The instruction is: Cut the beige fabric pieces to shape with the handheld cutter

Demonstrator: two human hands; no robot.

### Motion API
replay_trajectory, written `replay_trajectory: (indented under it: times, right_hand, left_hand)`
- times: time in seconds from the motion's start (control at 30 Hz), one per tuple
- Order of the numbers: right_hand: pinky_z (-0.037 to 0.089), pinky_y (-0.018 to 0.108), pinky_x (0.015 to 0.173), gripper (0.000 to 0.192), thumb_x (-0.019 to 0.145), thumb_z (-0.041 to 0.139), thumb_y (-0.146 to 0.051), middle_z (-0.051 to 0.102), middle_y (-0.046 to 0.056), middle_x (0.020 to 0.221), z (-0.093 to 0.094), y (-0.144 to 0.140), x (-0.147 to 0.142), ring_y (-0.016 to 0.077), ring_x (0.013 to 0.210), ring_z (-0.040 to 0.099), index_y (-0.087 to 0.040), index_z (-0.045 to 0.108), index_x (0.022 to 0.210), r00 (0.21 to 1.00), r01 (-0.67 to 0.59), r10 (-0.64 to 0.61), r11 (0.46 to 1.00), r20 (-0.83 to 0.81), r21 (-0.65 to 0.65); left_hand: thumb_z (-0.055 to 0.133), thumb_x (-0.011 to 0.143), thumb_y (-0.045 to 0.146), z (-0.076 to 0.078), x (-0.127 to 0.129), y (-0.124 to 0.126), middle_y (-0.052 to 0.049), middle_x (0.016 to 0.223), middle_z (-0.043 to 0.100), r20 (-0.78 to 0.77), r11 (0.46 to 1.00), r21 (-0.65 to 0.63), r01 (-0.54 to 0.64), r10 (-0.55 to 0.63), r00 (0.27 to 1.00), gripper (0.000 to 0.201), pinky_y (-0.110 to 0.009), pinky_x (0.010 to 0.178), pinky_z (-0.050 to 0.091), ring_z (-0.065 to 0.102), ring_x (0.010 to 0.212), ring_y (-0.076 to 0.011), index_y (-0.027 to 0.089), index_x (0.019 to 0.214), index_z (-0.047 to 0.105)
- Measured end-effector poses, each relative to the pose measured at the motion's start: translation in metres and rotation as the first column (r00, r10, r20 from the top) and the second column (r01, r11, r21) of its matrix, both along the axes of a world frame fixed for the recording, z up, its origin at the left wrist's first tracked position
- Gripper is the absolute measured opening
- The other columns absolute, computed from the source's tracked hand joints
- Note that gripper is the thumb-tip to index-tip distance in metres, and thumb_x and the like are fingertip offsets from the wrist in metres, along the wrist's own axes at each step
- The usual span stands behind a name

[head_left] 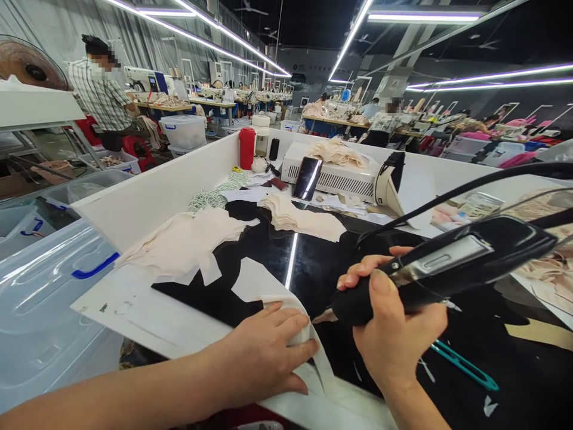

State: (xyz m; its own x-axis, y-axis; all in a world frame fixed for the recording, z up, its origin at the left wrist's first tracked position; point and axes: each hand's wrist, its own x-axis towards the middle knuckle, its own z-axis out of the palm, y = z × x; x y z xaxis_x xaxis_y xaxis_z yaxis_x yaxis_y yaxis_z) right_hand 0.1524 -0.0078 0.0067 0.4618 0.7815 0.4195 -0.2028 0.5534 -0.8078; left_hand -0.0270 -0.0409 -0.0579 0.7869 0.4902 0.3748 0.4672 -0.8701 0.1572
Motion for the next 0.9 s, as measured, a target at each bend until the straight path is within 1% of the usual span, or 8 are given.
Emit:
replay_trajectory:
  times: [0.13,0.27,0.43,0.57,0.67,0.73,0.8,0.9]
  right_hand:
    - [0.059,0.031,0.058,0.043,0.077,0.091,-0.027,0.07,-0.007,0.075,0.002,0.002,-0.002,0.0137,0.056,0.065,-0.024,0.063,0.109,1.0,0.021,-0.021,1.0,-0.021,0.001]
    - [0.058,0.03,0.055,0.045,0.075,0.092,-0.03,0.069,-0.007,0.074,0.002,0.003,-0.004,0.0138,0.055,0.064,-0.024,0.063,0.109,0.998,0.029,-0.028,0.999,-0.048,0.021]
    - [0.059,0.031,0.058,0.044,0.078,0.091,-0.031,0.07,-0.007,0.076,-0.003,0.003,-0.003,0.0136,0.057,0.065,-0.024,0.062,0.111,1.0,-0.015,0.015,1.0,-0.02,0.015]
    - [0.06,0.032,0.06,0.041,0.082,0.089,-0.028,0.071,-0.007,0.077,-0.005,0.001,-0.002,0.0137,0.059,0.065,-0.024,0.061,0.112,1.0,-0.008,0.008,1.0,0.004,0.022]
    - [0.058,0.032,0.059,0.039,0.085,0.087,-0.027,0.071,-0.007,0.079,-0.006,0.001,-0.002,0.0135,0.058,0.065,-0.025,0.061,0.114,1.0,0.004,-0.004,1.0,0.028,0.014]
    - [0.058,0.033,0.06,0.04,0.085,0.087,-0.029,0.071,-0.007,0.079,-0.006,0.001,-0.002,0.0135,0.058,0.065,-0.025,0.06,0.115,0.999,-0.001,0.001,1.0,0.041,0.008]
    - [0.057,0.033,0.061,0.042,0.085,0.087,-0.032,0.07,-0.008,0.078,-0.007,0.003,-0.001,0.0139,0.058,0.064,-0.025,0.06,0.116,0.998,-0.008,0.008,1.0,0.055,-0.001]
    - [0.057,0.034,0.061,0.043,0.083,0.089,-0.033,0.071,-0.008,0.077,-0.007,0.009,0.002,0.0144,0.058,0.065,-0.025,0.06,0.113,0.997,-0.012,0.011,1.0,0.082,0.015]
  left_hand:
    - [0.086,0.09,0.053,0.004,-0.005,0.002,-0.017,0.136,0.067,-0.02,1.0,-0.023,0.012,-0.013,1.0,0.059,-0.048,0.115,0.053,0.067,0.125,-0.0324,0.017,0.134,0.069]
    - [0.085,0.091,0.052,0.003,-0.008,0.004,-0.018,0.138,0.067,-0.027,1.0,-0.02,0.02,-0.02,0.999,0.058,-0.049,0.115,0.053,0.066,0.127,-0.0332,0.017,0.134,0.069]
    - [0.088,0.088,0.051,0.001,-0.006,0.004,-0.019,0.135,0.068,0.015,1.0,0.011,0.014,-0.014,1.0,0.06,-0.05,0.112,0.056,0.067,0.123,-0.0344,0.016,0.133,0.068]
    - [0.09,0.086,0.05,0.001,-0.006,0.002,-0.019,0.135,0.068,0.023,1.0,0.015,0.018,-0.019,1.0,0.061,-0.05,0.112,0.056,0.068,0.123,-0.0342,0.016,0.132,0.068]
    - [0.085,0.091,0.052,0.005,-0.006,0.004,-0.019,0.135,0.068,0.019,0.999,0.006,0.034,-0.034,0.999,0.059,-0.05,0.113,0.055,0.068,0.123,-0.0347,0.016,0.135,0.067]
    - [0.075,0.1,0.05,0.01,-0.007,0.007,-0.018,0.134,0.069,0.03,0.998,-0.043,0.054,-0.053,0.998,0.052,-0.047,0.112,0.056,0.069,0.122,-0.0324,0.016,0.138,0.066]
    - [0.063,0.109,0.041,0.015,-0.01,0.012,-0.016,0.131,0.071,0.04,0.991,-0.109,0.071,-0.067,0.997,0.039,-0.041,0.11,0.057,0.07,0.121,-0.0284,0.014,0.138,0.065]
    - [0.056,0.109,0.02,0.017,-0.019,0.023,-0.014,0.128,0.074,0.024,0.99,-0.119,0.069,-0.067,0.997,0.022,-0.038,0.108,0.057,0.07,0.118,-0.0257,0.011,0.126,0.069]
